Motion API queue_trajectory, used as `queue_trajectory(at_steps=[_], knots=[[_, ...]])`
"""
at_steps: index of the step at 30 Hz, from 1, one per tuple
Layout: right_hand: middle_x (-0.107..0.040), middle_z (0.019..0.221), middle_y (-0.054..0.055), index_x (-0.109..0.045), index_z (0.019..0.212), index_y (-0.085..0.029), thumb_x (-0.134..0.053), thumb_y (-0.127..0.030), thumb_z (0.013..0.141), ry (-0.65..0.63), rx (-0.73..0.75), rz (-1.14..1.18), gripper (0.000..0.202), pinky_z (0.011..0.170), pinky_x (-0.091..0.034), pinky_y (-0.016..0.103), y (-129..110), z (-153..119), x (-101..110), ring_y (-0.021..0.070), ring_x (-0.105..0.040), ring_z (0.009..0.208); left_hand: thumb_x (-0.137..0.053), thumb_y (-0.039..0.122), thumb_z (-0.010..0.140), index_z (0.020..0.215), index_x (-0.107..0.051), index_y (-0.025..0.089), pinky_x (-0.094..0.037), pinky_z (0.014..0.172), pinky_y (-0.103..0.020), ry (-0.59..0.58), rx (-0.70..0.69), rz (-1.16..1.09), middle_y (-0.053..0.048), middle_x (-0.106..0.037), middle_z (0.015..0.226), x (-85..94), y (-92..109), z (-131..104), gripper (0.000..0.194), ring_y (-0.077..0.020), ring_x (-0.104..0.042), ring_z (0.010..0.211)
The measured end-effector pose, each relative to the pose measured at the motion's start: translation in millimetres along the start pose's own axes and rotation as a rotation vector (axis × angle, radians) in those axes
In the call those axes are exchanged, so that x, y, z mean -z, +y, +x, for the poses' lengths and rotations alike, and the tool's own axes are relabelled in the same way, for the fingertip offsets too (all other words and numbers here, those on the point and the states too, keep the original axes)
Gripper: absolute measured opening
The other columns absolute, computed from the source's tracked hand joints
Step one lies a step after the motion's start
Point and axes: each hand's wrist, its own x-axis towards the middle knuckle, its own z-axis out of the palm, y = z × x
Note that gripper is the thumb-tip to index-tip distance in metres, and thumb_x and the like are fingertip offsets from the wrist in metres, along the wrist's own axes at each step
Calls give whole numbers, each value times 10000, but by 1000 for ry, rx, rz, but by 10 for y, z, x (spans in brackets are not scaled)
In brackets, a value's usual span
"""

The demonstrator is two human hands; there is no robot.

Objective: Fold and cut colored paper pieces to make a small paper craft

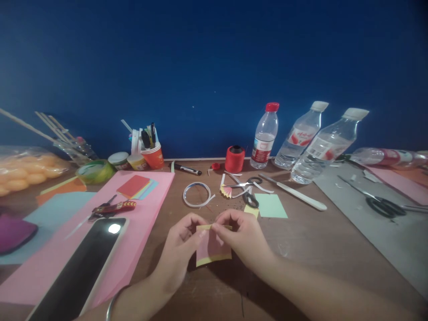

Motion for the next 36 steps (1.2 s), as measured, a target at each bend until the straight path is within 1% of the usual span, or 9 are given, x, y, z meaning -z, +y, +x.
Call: queue_trajectory(at_steps=[3,6,10,18,22,26,31,34,36], knots=[[-615,684,9,-569,639,-169,-560,-190,678,16,88,-36,45,601,-432,225,-1,-18,-1,130,-564,658,-580,222,712,714,-568,166,-396,577,-203,61,1,179,15,-569,662,-23,37,10,58,-111,-503,616],[-625,720,12,-585,656,-175,-561,-178,685,29,129,-54,38,637,-438,235,5,-25,-3,135,-570,697,-569,214,719,651,-574,162,-417,631,-216,107,-67,291,-3,-605,685,-36,55,16,86,-131,-543,671],[-634,746,15,-607,695,-180,-559,-178,699,44,145,-39,49,664,-446,250,25,-26,-5,140,-576,720,-570,220,723,626,-557,171,-435,671,-217,135,-116,293,-8,-626,744,-36,44,3,110,-134,-566,721],[-638,756,14,-631,714,-187,-573,-175,690,84,168,-53,64,683,-460,260,21,-53,-13,143,-583,736,-587,245,709,639,-595,166,-460,663,-229,180,-62,301,-26,-651,782,-35,35,6,105,-151,-583,742],[-645,765,27,-633,729,-180,-577,-198,688,110,122,-38,72,675,-464,274,-8,-47,-13,152,-583,725,-592,258,705,655,-606,165,-460,639,-225,207,-54,268,-24,-652,786,-33,43,10,106,-151,-585,734],[-654,781,38,-626,741,-176,-580,-236,690,116,38,13,91,646,-467,286,-37,-17,-3,152,-580,678,-599,277,699,671,-603,162,-442,567,-212,249,-46,233,-21,-654,796,-17,40,13,119,-133,-578,656],[-653,886,58,-603,676,-167,-589,-232,683,97,-1,193,67,715,-465,289,-58,14,0,170,-601,805,-590,286,710,682,-591,156,-441,556,-212,253,-50,210,-25,-645,794,-20,34,12,133,-130,-575,643],[-664,856,54,-597,614,-162,-582,-222,690,78,-23,258,98,760,-451,280,-65,19,0,168,-599,855,-587,266,713,670,-577,153,-445,571,-215,261,-54,179,-26,-640,795,-25,21,16,121,-130,-573,661],[-670,811,46,-601,608,-161,-585,-216,685,83,-33,268,96,744,-454,278,-57,18,-2,162,-607,814,-589,249,710,659,-568,153,-448,589,-220,256,-57,149,-27,-638,797,-23,3,22,112,-131,-575,672]])
